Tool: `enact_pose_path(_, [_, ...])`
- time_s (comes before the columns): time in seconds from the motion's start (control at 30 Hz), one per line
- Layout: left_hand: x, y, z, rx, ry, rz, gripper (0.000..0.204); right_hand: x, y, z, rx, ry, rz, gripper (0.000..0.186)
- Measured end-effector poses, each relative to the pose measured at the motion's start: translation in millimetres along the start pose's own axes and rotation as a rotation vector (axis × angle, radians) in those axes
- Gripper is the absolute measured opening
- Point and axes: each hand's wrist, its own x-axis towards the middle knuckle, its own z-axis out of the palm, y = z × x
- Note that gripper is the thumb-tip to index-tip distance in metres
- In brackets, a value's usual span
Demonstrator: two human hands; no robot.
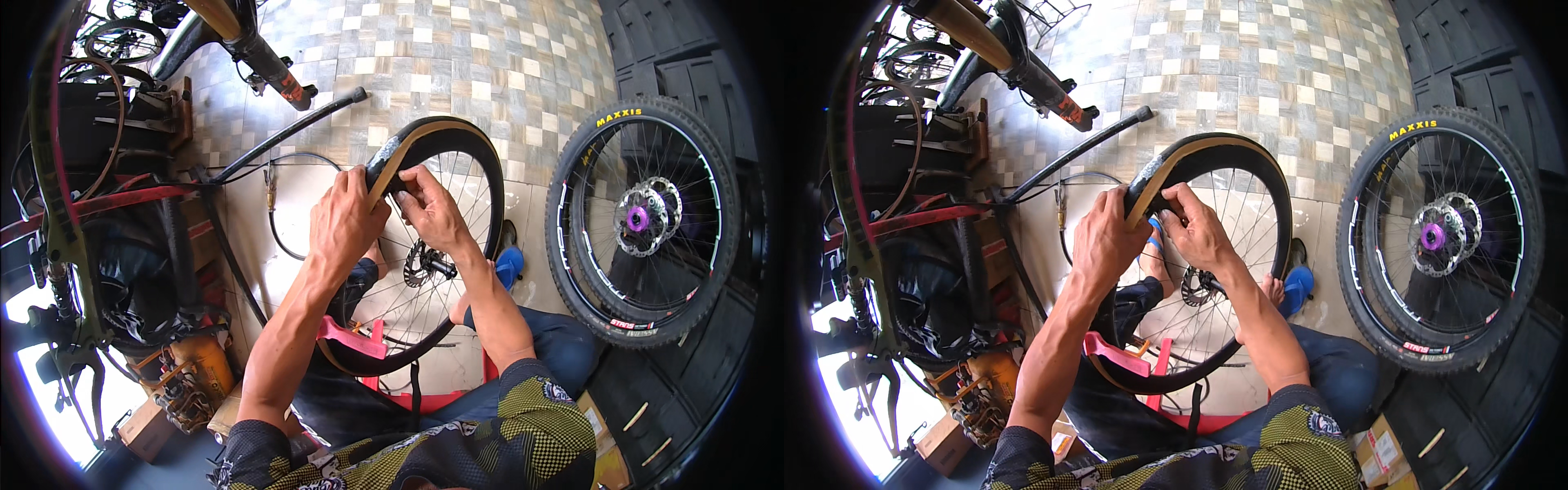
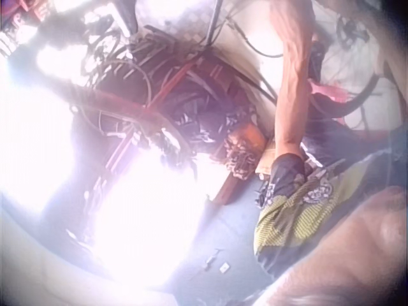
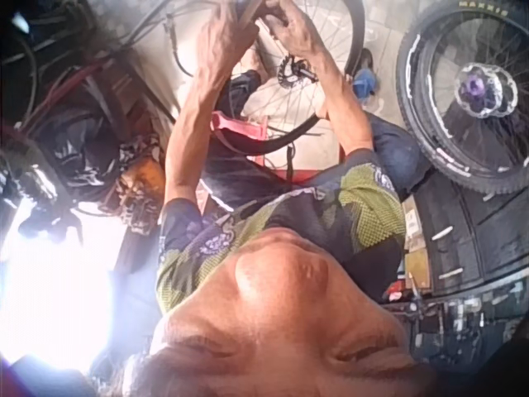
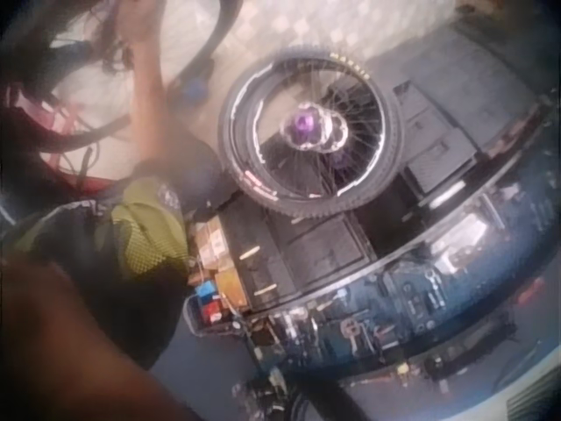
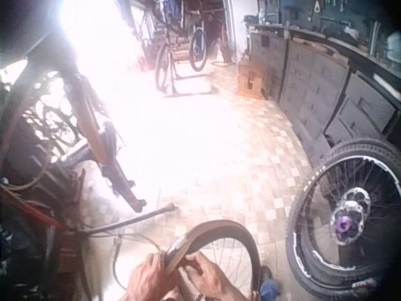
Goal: The person installs a bicycle tire onto a wheel rim. They use a pink tire lever to pry the tire bead over the rim edge, then work the tire around the rim by hand, repeating the lever-assisted seating process until the tire is fully mounted.
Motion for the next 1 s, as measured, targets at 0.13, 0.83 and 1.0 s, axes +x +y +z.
enact_pose_path(0.13, [0.1, -1.8, -2.0, -0.089, 0.014, 0.025, 0.050, -3.7, 10.2, 5.8, -0.248, 0.211, -0.180, 0.025])
enact_pose_path(0.83, [3.6, -4.7, 4.3, -0.124, 0.043, 0.004, 0.054, 20.1, 27.6, 27.3, -0.375, 0.379, -0.595, 0.013])
enact_pose_path(1.0, [6.1, -8.1, 8.0, -0.121, 0.063, 0.006, 0.055, 10.7, 6.1, 36.2, -0.411, 0.375, -0.324, 0.016])
